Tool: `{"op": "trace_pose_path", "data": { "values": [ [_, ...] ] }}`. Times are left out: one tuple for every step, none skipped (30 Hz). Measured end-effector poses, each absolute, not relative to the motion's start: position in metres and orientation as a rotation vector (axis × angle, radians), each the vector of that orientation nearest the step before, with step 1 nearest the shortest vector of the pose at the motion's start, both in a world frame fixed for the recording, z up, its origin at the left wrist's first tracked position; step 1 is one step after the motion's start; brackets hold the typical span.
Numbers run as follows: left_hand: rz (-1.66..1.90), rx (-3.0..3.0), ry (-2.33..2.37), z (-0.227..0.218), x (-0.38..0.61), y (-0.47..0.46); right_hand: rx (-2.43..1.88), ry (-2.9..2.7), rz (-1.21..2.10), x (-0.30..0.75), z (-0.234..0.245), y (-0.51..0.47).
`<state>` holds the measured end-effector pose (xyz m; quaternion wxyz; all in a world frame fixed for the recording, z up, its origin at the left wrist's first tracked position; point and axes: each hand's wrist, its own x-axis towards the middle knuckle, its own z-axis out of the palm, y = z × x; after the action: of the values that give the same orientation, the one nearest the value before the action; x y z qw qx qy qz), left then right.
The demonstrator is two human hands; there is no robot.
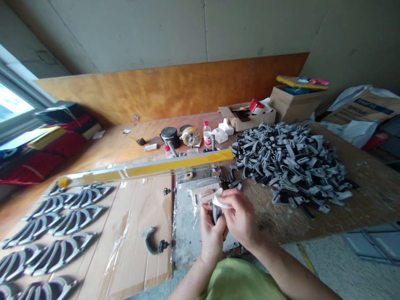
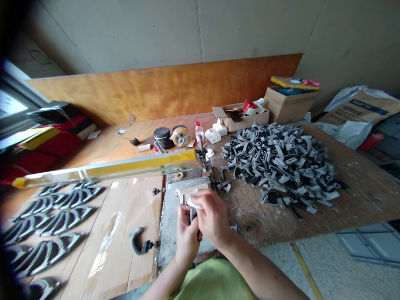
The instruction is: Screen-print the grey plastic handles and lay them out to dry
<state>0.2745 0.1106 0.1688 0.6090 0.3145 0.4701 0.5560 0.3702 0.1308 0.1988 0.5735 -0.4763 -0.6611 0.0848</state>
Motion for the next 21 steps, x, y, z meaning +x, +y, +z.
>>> {"op": "trace_pose_path", "data": {
  "values": [
    [1.293,0.746,1.107,0.167,0.275,0.11,-1.101,-1.582,0.202,0.368,0.199,0.133],
    [1.296,0.765,1.122,0.166,0.276,0.11,-1.111,-1.587,0.224,0.368,0.196,0.137],
    [1.293,0.776,1.122,0.165,0.276,0.11,-1.142,-1.567,0.264,0.372,0.19,0.144],
    [1.283,0.78,1.109,0.164,0.276,0.11,-1.189,-1.53,0.313,0.378,0.183,0.152],
    [1.269,0.775,1.086,0.163,0.276,0.11,-1.242,-1.487,0.365,0.388,0.173,0.162],
    [1.258,0.763,1.06,0.163,0.277,0.11,-1.299,-1.443,0.415,0.399,0.162,0.172],
    [1.251,0.741,1.04,0.164,0.277,0.112,-1.356,-1.399,0.466,0.412,0.15,0.181],
    [1.251,0.71,1.032,0.164,0.277,0.113,-1.407,-1.349,0.516,0.425,0.137,0.191],
    [1.254,0.673,1.036,0.164,0.278,0.116,-1.451,-1.292,0.572,0.439,0.125,0.201],
    [1.258,0.634,1.047,0.163,0.279,0.118,-1.489,-1.225,0.631,0.452,0.112,0.211],
    [1.26,0.598,1.064,0.16,0.28,0.12,-1.518,-1.148,0.685,0.463,0.1,0.222],
    [1.252,0.565,1.088,0.157,0.281,0.123,-1.541,-1.07,0.73,0.474,0.089,0.233],
    [1.238,0.536,1.115,0.152,0.282,0.125,-1.561,-0.997,0.761,0.482,0.079,0.246],
    [1.218,0.511,1.146,0.145,0.284,0.126,-1.583,-0.937,0.778,0.489,0.07,0.259],
    [1.194,0.491,1.182,0.137,0.286,0.128,-1.604,-0.897,0.788,0.494,0.062,0.275],
    [1.172,0.475,1.221,0.129,0.288,0.129,-1.622,-0.877,0.794,0.497,0.056,0.291],
    [1.154,0.461,1.26,0.121,0.29,0.13,-1.638,-0.877,0.801,0.498,0.051,0.308],
    [1.142,0.448,1.297,0.113,0.292,0.131,-1.653,-0.891,0.807,0.497,0.048,0.325],
    [1.134,0.436,1.33,0.106,0.294,0.132,-1.665,-0.922,0.815,0.494,0.045,0.342],
    [1.128,0.425,1.362,0.099,0.295,0.133,-1.673,-0.967,0.826,0.49,0.044,0.359],
    [1.123,0.412,1.39,0.094,0.296,0.135,-1.681,-1.026,0.842,0.486,0.044,0.375]
  ]
}}
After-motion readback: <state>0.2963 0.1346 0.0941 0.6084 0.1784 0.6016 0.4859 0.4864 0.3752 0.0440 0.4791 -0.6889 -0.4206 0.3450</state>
